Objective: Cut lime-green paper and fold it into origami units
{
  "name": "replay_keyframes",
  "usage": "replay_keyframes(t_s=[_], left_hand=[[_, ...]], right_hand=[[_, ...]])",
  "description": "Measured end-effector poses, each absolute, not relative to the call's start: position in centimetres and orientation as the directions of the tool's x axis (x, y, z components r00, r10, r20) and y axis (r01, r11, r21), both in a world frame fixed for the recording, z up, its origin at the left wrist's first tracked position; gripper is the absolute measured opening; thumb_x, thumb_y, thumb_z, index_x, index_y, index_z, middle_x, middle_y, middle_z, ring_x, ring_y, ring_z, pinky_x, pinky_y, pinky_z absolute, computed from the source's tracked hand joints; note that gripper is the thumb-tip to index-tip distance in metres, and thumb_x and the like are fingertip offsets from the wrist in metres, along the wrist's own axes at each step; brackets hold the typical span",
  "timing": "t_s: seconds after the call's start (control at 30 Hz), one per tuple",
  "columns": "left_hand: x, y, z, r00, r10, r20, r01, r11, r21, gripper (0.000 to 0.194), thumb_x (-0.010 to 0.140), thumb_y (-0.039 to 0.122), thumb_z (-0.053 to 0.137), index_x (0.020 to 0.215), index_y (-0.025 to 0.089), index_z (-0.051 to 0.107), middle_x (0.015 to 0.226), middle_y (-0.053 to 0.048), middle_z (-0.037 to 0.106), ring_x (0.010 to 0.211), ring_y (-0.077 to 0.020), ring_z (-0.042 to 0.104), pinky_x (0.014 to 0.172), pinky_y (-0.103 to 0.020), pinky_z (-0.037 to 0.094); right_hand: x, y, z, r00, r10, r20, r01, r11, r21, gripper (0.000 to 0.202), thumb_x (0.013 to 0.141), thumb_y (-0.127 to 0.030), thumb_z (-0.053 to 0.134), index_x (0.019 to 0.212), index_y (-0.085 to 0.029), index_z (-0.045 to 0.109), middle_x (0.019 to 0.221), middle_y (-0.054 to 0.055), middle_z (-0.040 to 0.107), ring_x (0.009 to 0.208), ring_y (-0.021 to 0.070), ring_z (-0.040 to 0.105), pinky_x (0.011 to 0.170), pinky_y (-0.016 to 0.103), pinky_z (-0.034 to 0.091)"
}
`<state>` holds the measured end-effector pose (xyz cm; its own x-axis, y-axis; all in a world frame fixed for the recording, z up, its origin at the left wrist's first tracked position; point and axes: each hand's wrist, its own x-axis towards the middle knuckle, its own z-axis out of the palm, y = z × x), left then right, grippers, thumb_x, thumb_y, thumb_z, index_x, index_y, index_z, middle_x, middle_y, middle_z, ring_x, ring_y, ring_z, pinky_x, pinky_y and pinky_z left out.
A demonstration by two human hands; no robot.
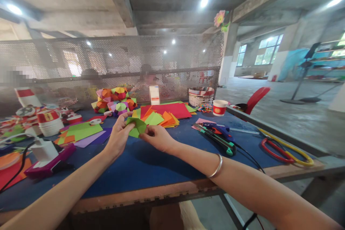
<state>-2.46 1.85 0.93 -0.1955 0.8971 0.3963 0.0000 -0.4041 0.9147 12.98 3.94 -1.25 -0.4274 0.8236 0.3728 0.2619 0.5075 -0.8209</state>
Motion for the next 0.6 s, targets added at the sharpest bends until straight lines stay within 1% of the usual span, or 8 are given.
replay_keyframes(t_s=[0.07, 0.13, 0.23, 0.3, 0.43, 0.53, 0.6], left_hand=[[-2.53, 1.99, 0.89, -0.172, 0.924, 0.343, -0.064, -0.358, 0.932, 0.052, 0.058, 0.028, 0.077, 0.107, 0.02, 0.063, 0.074, 0.004, 0.069, 0.069, -0.0162, 0.065, 0.063, -0.025, 0.046], [-2.6, 2.13, 0.82, -0.118, 0.955, 0.272, -0.123, -0.286, 0.95, 0.044, 0.052, 0.026, 0.081, 0.093, 0.018, 0.068, 0.074, 0.002, 0.072, 0.069, -0.0159, 0.066, 0.065, -0.026, 0.049], [-2.64, 2.26, 0.77, -0.044, 0.982, 0.181, -0.152, -0.186, 0.971, 0.033, 0.044, 0.022, 0.086, 0.072, 0.016, 0.07, 0.073, -0.002, 0.075, 0.069, -0.0173, 0.067, 0.067, -0.027, 0.051], [-2.61, 2.25, 0.81, -0.05, 0.988, 0.148, -0.163, -0.154, 0.974, 0.031, 0.042, 0.021, 0.087, 0.068, 0.016, 0.071, 0.071, -0.002, 0.075, 0.068, -0.0172, 0.067, 0.066, -0.026, 0.052], [-2.53, 2.15, 0.92, -0.094, 0.987, 0.132, -0.2, -0.149, 0.968, 0.027, 0.045, 0.024, 0.087, 0.068, 0.018, 0.074, 0.069, -0.001, 0.076, 0.066, -0.0156, 0.067, 0.064, -0.024, 0.052], [-2.48, 2.16, 0.85, -0.106, 0.985, 0.14, -0.197, -0.158, 0.968, 0.018, 0.053, 0.027, 0.083, 0.064, 0.019, 0.073, 0.069, -0.002, 0.076, 0.066, -0.0162, 0.067, 0.064, -0.025, 0.052], [-2.47, 2.21, 0.77, -0.108, 0.982, 0.158, -0.18, -0.175, 0.968, 0.017, 0.058, 0.031, 0.081, 0.062, 0.019, 0.071, 0.067, -0.003, 0.075, 0.065, -0.017, 0.067, 0.065, -0.026, 0.053]], right_hand=[[13.11, 3.96, -1.33, -0.413, 0.83, 0.375, 0.25, 0.499, -0.83, 0.029, 0.084, -0.025, 0.065, 0.06, -0.019, 0.049, 0.057, -0.006, 0.046, 0.058, 0.0095, 0.041, 0.056, 0.024, 0.031], [13.22, 3.95, -1.36, -0.397, 0.836, 0.38, 0.244, 0.495, -0.834, 0.028, 0.084, -0.027, 0.065, 0.062, -0.019, 0.05, 0.059, -0.005, 0.048, 0.059, 0.0101, 0.042, 0.057, 0.025, 0.032], [13.31, 3.94, -1.36, -0.384, 0.842, 0.379, 0.257, 0.491, -0.832, 0.028, 0.085, -0.029, 0.065, 0.063, -0.019, 0.052, 0.059, -0.005, 0.049, 0.06, 0.0103, 0.043, 0.058, 0.024, 0.034], [13.32, 3.95, -1.36, -0.383, 0.844, 0.376, 0.268, 0.491, -0.829, 0.027, 0.084, -0.028, 0.065, 0.063, -0.019, 0.052, 0.058, -0.005, 0.048, 0.059, 0.01, 0.043, 0.057, 0.024, 0.034], [13.24, 3.91, -1.3, -0.409, 0.826, 0.388, 0.266, 0.514, -0.815, 0.027, 0.084, -0.026, 0.065, 0.062, -0.019, 0.051, 0.059, -0.005, 0.05, 0.059, 0.0103, 0.045, 0.058, 0.025, 0.035], [13.17, 3.8, -1.2, -0.419, 0.818, 0.395, 0.271, 0.528, -0.805, 0.026, 0.082, -0.024, 0.066, 0.061, -0.019, 0.051, 0.06, -0.004, 0.051, 0.06, 0.0108, 0.046, 0.06, 0.026, 0.037], [13.17, 3.74, -1.15, -0.418, 0.818, 0.394, 0.281, 0.529, -0.801, 0.025, 0.082, -0.024, 0.066, 0.062, -0.019, 0.052, 0.061, -0.004, 0.051, 0.061, 0.0111, 0.046, 0.061, 0.026, 0.036]])
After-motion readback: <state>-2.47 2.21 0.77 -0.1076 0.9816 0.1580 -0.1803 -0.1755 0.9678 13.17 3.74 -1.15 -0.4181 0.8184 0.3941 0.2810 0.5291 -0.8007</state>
